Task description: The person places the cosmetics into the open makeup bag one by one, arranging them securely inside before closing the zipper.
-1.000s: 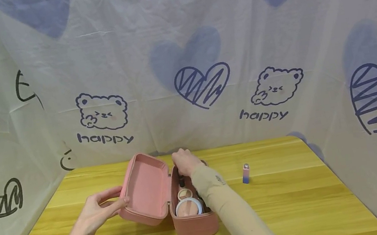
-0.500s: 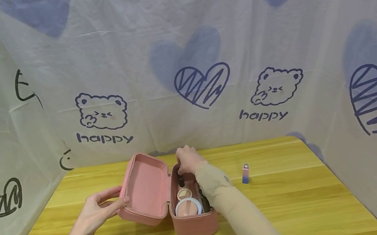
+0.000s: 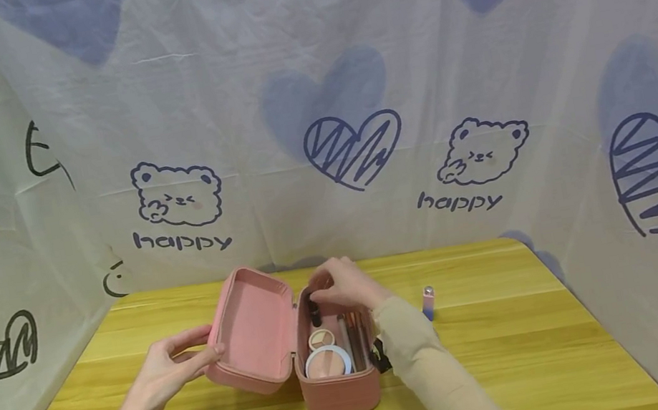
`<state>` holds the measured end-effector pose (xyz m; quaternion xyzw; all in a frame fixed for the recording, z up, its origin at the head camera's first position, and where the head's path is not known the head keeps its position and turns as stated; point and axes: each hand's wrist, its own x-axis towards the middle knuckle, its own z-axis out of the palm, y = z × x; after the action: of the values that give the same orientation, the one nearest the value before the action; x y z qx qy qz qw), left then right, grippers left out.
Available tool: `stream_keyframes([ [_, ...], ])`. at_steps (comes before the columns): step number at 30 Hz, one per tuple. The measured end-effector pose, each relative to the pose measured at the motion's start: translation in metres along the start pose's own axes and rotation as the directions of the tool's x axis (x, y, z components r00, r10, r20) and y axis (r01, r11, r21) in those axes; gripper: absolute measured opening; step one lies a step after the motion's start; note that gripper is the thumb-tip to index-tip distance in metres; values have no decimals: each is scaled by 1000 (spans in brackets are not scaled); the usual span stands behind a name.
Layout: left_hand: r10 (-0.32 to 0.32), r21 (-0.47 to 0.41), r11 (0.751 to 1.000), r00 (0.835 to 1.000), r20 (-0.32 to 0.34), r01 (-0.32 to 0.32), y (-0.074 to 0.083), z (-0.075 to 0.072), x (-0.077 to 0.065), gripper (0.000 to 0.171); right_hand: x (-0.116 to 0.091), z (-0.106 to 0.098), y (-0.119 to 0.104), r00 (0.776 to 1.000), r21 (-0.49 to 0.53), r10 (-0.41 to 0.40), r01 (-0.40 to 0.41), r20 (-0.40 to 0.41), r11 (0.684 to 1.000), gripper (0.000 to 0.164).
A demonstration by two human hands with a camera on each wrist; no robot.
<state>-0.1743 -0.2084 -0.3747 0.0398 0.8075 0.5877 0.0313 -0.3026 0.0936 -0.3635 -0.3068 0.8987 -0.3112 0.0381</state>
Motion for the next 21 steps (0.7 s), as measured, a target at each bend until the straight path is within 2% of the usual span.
stream_keyframes([
  [4, -5, 2, 1000, 1000, -5, 5, 0, 1, 0, 66, -12, -2, 3, 998, 95, -17, 22, -54, 995, 30],
  [7, -9, 1, 1000, 1000, -10, 9, 0, 1, 0, 65, -23, -2, 7, 992, 152, -20, 40, -128, 988, 31],
  [11, -7, -5, 1000, 1000, -4, 7, -1, 1, 1, 65, -41, 3, 17, 962, 182, -10, 61, -272, 981, 29],
  [13, 0, -5, 1000, 1000, 2, 0, -2, 2, 0, 65, -50, 8, 25, 933, 171, -3, 69, -361, 983, 28],
  [15, -5, -8, 1000, 1000, -3, 5, -1, 2, 0, 65, -59, 12, 35, 891, 153, 6, 72, -454, 986, 28],
  [18, -6, -4, 1000, 1000, -11, 6, -1, 1, 0, 65, -74, 18, 53, 812, 117, 2, 81, -584, 990, 28],
  [21, -9, 0, 1000, 1000, -17, 9, -1, 1, 0, 65, -87, 21, 71, 735, 105, 17, 73, -678, 992, 30],
])
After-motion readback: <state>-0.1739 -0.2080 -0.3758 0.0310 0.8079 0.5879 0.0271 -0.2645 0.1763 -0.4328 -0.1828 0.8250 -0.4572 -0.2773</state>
